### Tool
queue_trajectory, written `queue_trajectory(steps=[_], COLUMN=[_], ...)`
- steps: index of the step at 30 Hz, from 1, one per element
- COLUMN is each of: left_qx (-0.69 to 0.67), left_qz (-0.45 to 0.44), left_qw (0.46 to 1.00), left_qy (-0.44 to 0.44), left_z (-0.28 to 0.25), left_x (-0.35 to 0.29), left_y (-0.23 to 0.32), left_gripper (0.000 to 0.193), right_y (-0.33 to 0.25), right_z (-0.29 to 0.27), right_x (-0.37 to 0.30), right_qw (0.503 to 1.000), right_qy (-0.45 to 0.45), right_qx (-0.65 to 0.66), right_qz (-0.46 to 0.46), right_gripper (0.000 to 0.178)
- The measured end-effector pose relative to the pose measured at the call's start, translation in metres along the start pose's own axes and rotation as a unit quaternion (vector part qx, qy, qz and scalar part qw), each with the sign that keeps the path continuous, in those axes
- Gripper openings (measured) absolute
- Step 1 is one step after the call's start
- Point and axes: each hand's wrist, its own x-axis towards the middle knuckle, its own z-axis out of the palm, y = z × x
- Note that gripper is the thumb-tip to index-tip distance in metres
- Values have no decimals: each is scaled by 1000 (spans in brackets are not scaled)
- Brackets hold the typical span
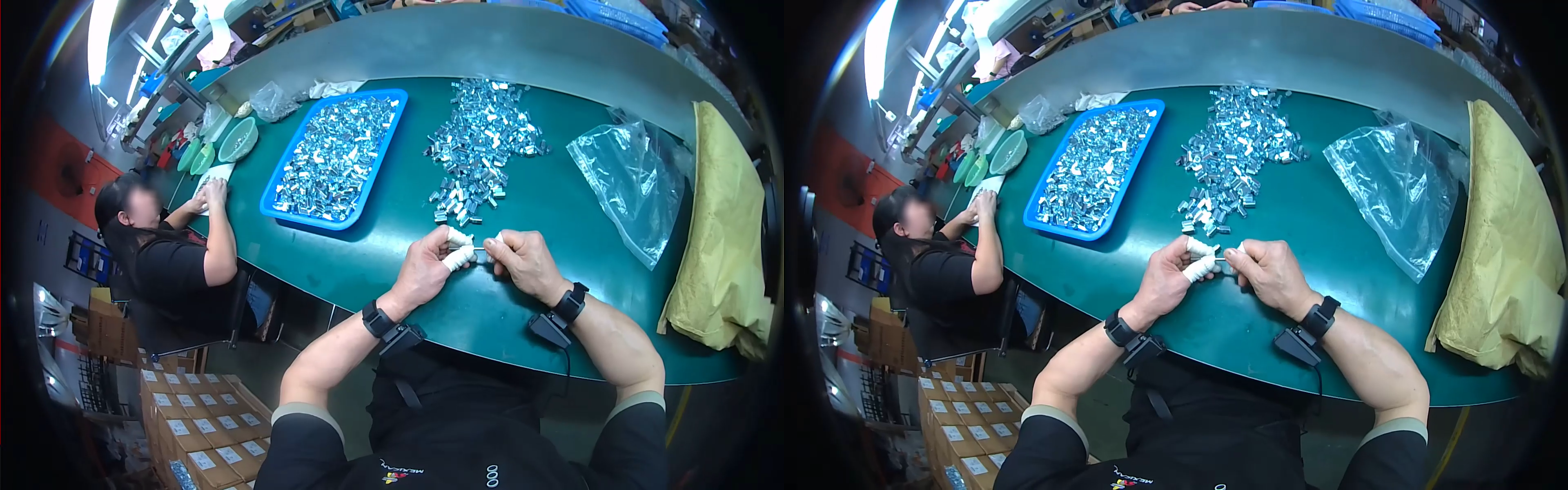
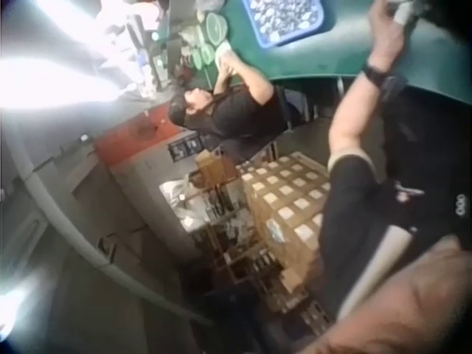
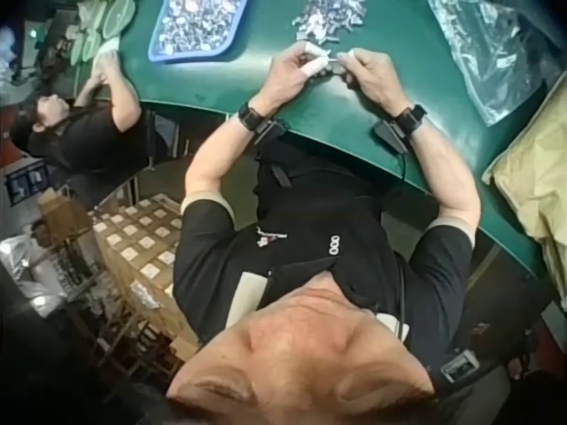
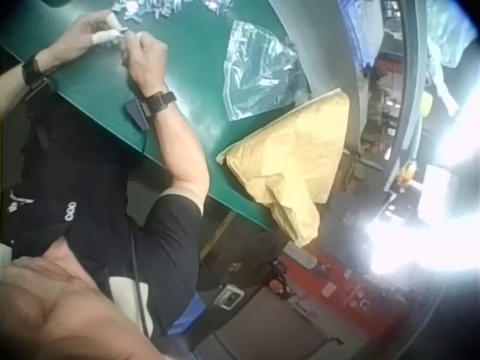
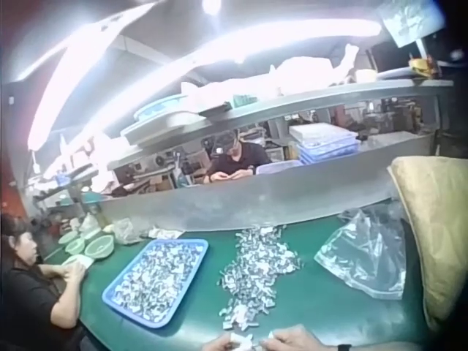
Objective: The person picks up a metal piece from a tray, slides it onto a metal rod, and then places the assembled unit onto the table. This process is repeated multiple times with additional metal pieces and the rod.
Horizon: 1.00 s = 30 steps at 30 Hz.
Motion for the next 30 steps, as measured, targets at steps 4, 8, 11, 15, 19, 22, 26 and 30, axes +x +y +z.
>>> queue_trajectory(steps=[4,8,11,15,19,22,26,30], left_qx=[4,53,140,361,567,563,590,602], left_qz=[11,19,41,120,240,180,121,159], left_qw=[1000,998,985,891,724,790,793,779], left_qy=[-3,21,98,248,311,163,93,74], left_z=[2,-18,-68,-156,-171,-140,-103,-102], left_x=[-3,11,34,80,115,135,156,168], left_y=[4,18,34,64,82,63,41,25], left_gripper=[12,11,12,17,25,31,32,33], right_y=[0,8,10,8,8,8,7,1], right_z=[-1,-4,-3,0,0,-1,-1,1], right_x=[-3,1,2,4,3,4,3,3], right_qw=[1000,996,994,994,995,995,995,996], right_qy=[-6,67,77,76,82,84,79,70], right_qx=[12,63,71,74,65,58,51,47], right_qz=[27,20,20,6,7,12,16,21], right_gripper=[44,47,46,47,47,47,46,45])
